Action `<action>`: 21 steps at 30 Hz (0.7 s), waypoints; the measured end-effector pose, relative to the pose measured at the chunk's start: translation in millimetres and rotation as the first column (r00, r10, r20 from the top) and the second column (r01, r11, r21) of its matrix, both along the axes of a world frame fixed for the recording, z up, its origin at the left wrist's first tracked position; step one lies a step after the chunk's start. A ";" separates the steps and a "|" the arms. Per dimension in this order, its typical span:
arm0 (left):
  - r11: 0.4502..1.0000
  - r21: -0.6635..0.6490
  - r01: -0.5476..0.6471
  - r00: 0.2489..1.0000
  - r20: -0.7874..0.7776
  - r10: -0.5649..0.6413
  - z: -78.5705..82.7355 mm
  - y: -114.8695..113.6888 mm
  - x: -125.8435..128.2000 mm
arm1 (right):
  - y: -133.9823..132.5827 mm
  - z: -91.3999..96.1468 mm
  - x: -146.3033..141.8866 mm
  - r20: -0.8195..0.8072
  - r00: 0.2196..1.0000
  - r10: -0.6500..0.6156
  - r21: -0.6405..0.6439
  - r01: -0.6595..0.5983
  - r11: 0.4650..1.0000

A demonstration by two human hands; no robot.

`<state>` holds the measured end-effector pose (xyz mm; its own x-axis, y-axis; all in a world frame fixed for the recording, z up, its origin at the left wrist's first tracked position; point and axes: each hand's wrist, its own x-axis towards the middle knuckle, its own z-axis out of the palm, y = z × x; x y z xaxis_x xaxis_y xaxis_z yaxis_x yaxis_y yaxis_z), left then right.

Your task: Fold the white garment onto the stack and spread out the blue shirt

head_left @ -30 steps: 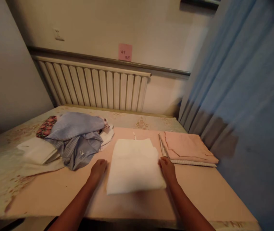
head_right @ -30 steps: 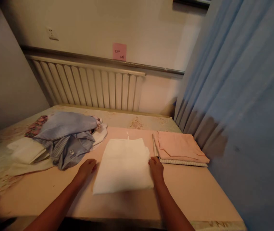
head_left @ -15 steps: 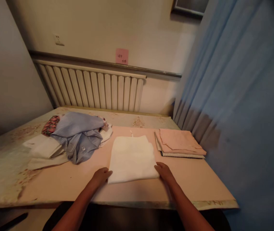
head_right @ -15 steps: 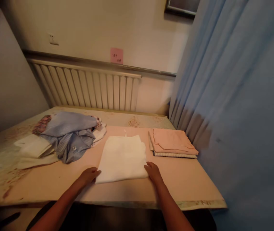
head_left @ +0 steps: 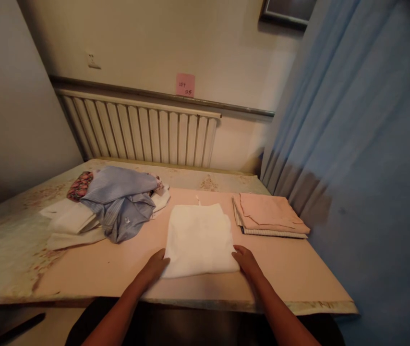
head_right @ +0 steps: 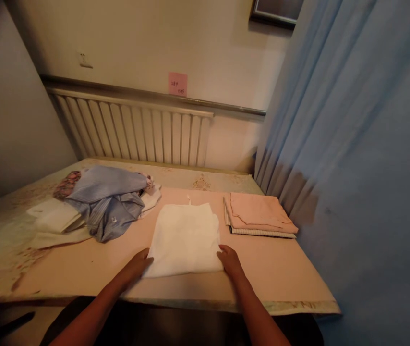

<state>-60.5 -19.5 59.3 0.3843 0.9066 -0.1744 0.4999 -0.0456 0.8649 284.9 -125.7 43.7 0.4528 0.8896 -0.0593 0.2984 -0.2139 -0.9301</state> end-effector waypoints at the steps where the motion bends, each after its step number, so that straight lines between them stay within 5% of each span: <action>1: 1.000 0.003 0.006 1.000 -0.018 -0.006 -0.2 0.9 -0.1 | -0.8 -0.7 0.6 0.017 1.000 0.005 -0.008 -0.005 1.000; 9: 0.995 -0.088 0.052 0.996 -0.068 -0.058 -4.1 -20.8 -16.9 | -39.5 -3.6 -4.4 0.068 0.995 0.074 -0.095 -0.067 0.993; 13: 0.941 -0.314 0.122 0.990 0.100 -0.095 -0.4 -33.2 -27.0 | -54.3 -3.8 -5.3 0.002 0.995 0.103 -0.168 -0.101 0.981; 16: 0.887 -0.458 0.065 0.981 0.190 0.026 7.4 -28.1 -24.8 | -46.7 2.5 -6.6 -0.130 0.987 0.096 -0.198 -0.121 0.973; 21: 0.891 -0.454 -0.014 0.943 0.290 0.162 21.2 2.7 -5.7 | -1.5 21.2 -6.5 -0.103 0.994 0.023 -0.140 -0.038 0.989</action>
<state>-66.1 -16.7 80.5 0.4079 0.7960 -0.4473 0.1851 0.4077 0.8942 278.4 -127.3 64.9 0.4110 0.8822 -0.2296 0.2134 -0.3380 -0.9166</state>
